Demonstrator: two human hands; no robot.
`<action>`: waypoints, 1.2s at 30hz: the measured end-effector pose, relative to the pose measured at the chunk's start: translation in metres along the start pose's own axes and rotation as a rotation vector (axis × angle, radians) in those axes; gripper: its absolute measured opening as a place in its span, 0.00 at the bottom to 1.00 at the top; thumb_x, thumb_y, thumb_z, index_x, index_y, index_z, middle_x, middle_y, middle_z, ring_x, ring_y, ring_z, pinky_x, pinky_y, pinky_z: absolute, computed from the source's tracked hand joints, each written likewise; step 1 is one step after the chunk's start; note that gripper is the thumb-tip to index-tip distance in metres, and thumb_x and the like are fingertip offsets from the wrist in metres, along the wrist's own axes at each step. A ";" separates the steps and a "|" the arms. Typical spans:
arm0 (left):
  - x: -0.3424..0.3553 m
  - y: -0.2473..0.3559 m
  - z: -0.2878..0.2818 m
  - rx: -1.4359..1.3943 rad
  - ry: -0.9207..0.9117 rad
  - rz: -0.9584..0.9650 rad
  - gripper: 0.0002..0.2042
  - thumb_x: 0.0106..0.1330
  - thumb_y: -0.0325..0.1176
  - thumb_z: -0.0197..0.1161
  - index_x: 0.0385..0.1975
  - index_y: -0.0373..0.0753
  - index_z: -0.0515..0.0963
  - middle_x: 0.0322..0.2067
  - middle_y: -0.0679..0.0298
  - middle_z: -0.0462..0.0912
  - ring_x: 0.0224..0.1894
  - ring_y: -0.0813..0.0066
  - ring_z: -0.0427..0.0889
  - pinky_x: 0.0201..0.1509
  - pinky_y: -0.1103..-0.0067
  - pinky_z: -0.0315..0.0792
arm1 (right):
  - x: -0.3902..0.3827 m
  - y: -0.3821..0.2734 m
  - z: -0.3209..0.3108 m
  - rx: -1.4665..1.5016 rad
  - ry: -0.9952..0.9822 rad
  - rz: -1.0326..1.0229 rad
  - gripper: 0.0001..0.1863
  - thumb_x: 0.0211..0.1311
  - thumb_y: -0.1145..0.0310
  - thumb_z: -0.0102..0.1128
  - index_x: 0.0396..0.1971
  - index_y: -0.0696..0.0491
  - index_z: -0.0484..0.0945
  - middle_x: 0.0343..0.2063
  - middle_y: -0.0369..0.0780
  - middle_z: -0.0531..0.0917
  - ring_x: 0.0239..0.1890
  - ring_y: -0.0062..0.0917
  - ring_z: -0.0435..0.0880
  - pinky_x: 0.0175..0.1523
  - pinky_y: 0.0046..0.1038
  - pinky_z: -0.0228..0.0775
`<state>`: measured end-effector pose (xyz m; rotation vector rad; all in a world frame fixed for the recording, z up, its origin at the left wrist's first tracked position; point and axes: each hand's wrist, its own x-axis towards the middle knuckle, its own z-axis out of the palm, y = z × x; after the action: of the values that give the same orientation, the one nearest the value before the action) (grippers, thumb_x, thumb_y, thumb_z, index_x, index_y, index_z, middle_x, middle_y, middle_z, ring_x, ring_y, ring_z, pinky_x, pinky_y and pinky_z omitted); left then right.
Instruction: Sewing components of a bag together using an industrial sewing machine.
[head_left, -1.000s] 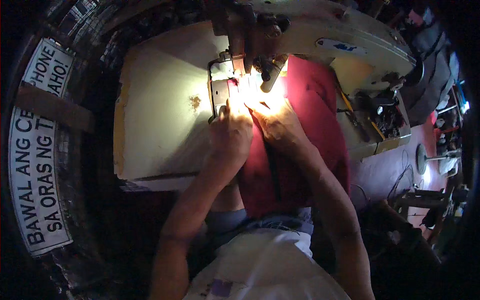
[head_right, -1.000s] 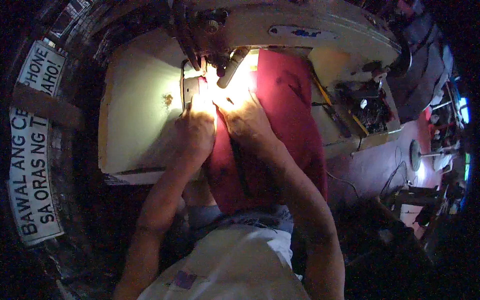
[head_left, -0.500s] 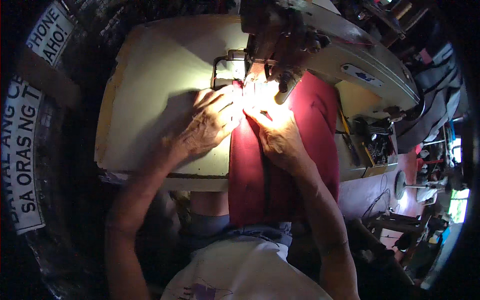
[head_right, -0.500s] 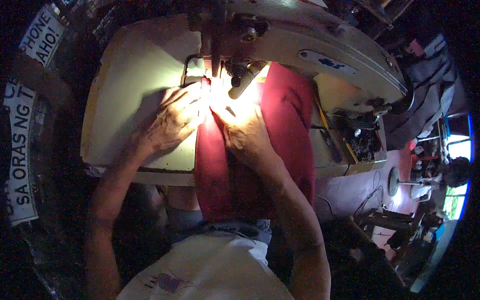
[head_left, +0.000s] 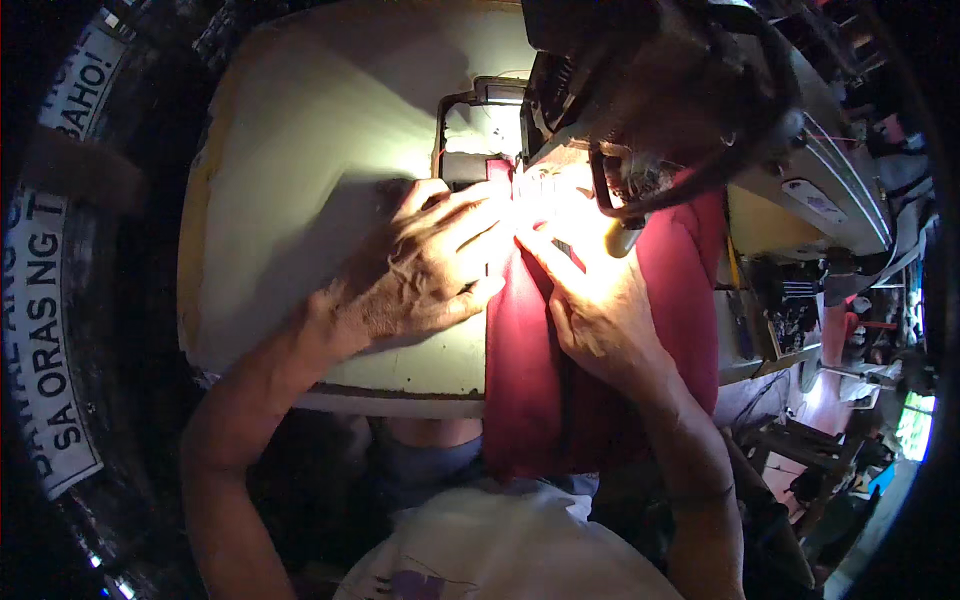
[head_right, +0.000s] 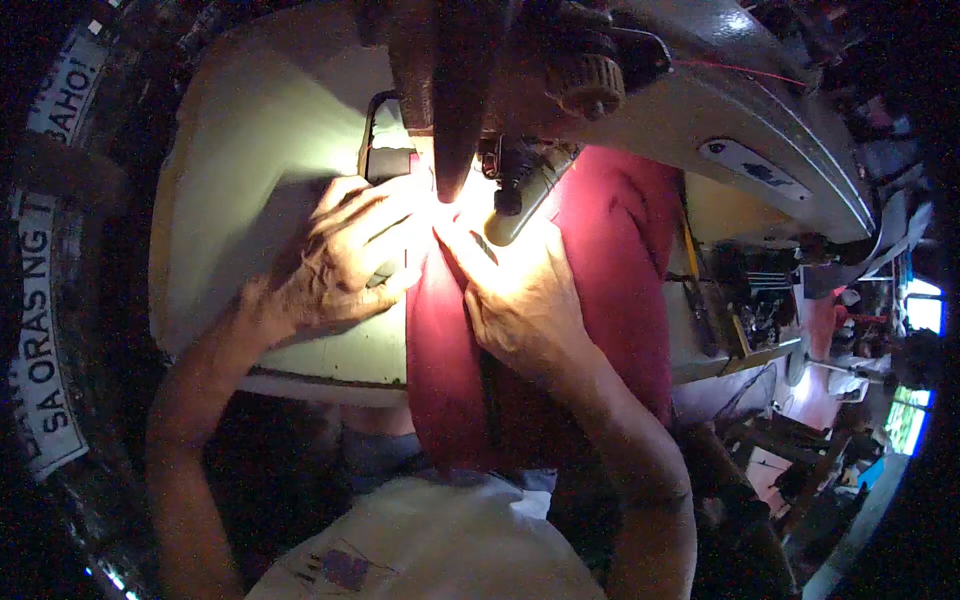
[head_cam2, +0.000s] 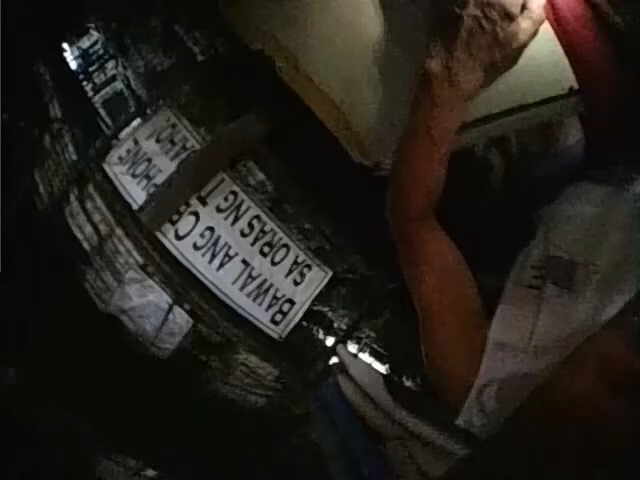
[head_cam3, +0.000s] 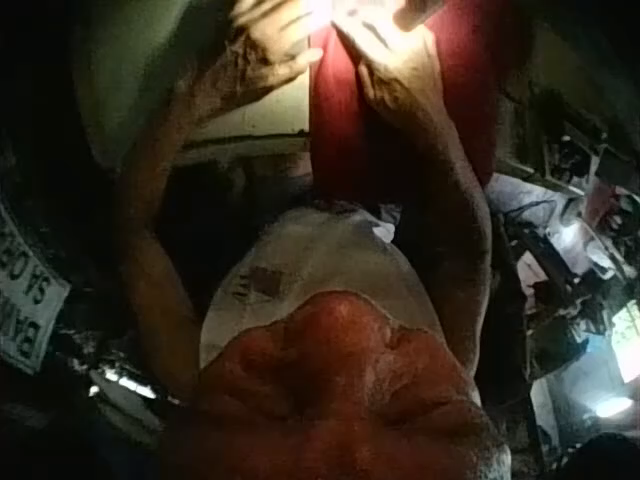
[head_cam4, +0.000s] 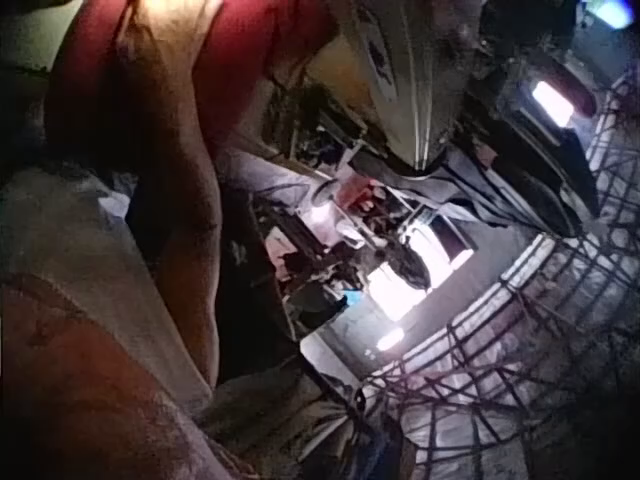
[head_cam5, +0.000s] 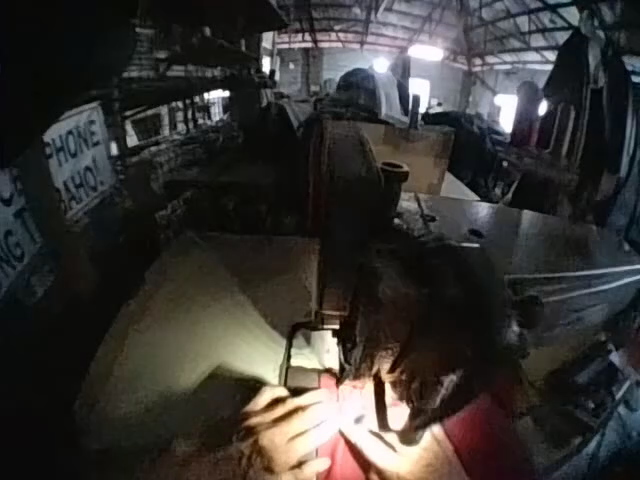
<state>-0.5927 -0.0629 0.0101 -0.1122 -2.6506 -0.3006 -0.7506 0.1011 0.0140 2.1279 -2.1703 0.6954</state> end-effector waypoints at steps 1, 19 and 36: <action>0.001 -0.001 0.001 0.021 -0.002 -0.013 0.14 0.60 0.37 0.63 0.41 0.33 0.82 0.50 0.55 0.80 0.57 0.60 0.75 0.57 0.60 0.68 | 0.002 0.002 0.001 0.003 0.022 -0.005 0.28 0.54 0.75 0.56 0.59 0.53 0.75 0.47 0.45 0.81 0.48 0.41 0.77 0.54 0.42 0.65; 0.006 -0.015 0.005 0.144 0.007 0.133 0.19 0.55 0.38 0.64 0.43 0.32 0.80 0.47 0.55 0.78 0.55 0.61 0.75 0.56 0.60 0.69 | -0.071 0.030 -0.197 -0.280 0.248 0.236 0.20 0.64 0.74 0.51 0.57 0.57 0.74 0.49 0.46 0.79 0.58 0.35 0.76 0.62 0.38 0.68; 0.007 -0.015 0.013 0.228 0.006 0.195 0.19 0.54 0.37 0.61 0.41 0.30 0.80 0.47 0.54 0.80 0.55 0.58 0.75 0.52 0.56 0.69 | -0.216 0.276 -0.174 -0.242 0.590 0.708 0.20 0.69 0.72 0.52 0.60 0.57 0.73 0.55 0.45 0.77 0.61 0.34 0.75 0.66 0.36 0.66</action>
<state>-0.6061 -0.0744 -0.0006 -0.2924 -2.6205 0.0659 -1.0498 0.3536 0.0194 0.8456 -2.4271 0.8752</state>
